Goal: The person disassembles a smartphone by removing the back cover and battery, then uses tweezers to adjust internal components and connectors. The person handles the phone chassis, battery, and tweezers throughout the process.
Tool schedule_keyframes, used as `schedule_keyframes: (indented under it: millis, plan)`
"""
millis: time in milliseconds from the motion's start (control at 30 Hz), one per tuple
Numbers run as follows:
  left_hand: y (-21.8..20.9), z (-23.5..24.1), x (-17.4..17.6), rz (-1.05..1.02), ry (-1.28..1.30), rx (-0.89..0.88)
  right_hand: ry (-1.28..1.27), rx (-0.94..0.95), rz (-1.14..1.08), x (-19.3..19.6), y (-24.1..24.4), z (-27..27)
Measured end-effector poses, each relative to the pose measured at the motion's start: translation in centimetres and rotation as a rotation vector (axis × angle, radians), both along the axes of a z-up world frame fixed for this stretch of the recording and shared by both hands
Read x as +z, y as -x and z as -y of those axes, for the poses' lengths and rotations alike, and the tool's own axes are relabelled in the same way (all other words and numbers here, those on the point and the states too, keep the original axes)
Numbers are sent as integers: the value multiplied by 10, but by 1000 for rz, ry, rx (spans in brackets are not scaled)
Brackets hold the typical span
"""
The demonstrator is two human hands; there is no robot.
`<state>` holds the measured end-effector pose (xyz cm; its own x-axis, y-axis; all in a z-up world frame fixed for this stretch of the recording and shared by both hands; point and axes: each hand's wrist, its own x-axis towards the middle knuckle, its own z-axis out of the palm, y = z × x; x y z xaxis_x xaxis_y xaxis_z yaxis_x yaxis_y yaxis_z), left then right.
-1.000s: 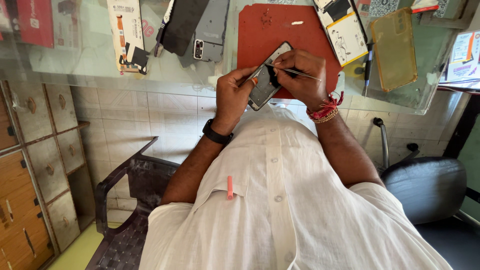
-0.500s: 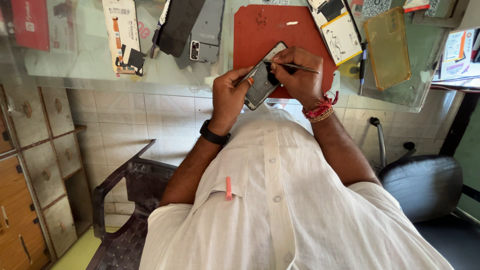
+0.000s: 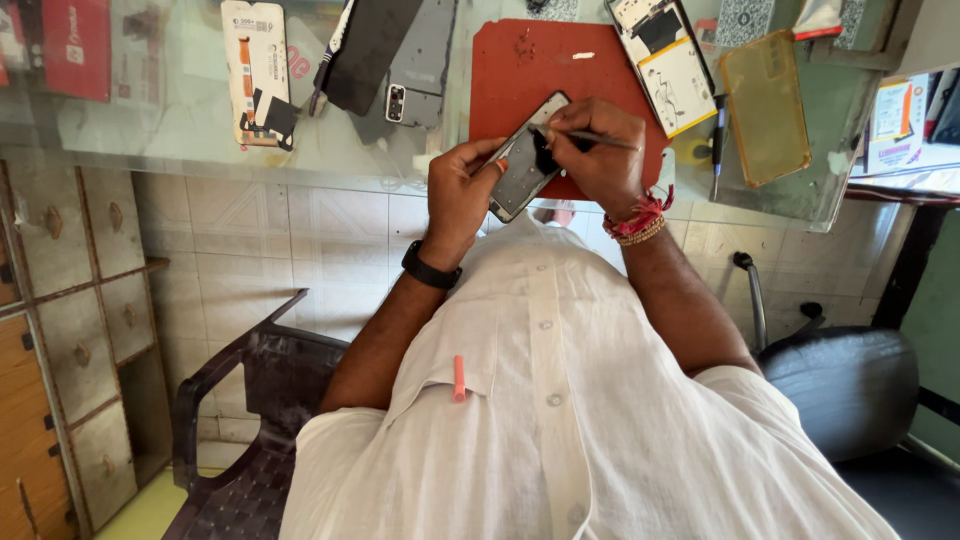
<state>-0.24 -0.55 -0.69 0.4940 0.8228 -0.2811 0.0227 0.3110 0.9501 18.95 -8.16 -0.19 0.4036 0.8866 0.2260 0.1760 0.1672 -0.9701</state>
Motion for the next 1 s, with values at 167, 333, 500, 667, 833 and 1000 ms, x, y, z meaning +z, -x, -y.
schedule_keyframes:
  millis: [167,333,500,667,833,1000]
  plan:
    - [-3,-4,16,18,68,-64,-48,38,118,1,3,1]
    - [-7,-3,21,-82,-26,-105,-53,17,121,3,4,4]
    - [-10,-3,12,-38,3,-61,-30,44,139,6,3,1]
    - [-9,-1,5,-92,-11,-48,-64,66,210,6,2,-1]
    - [-9,-2,5,-100,-32,-51,-61,75,167,7,1,-3]
    - [-10,-2,4,-113,-56,-46,-40,80,136,10,2,-4]
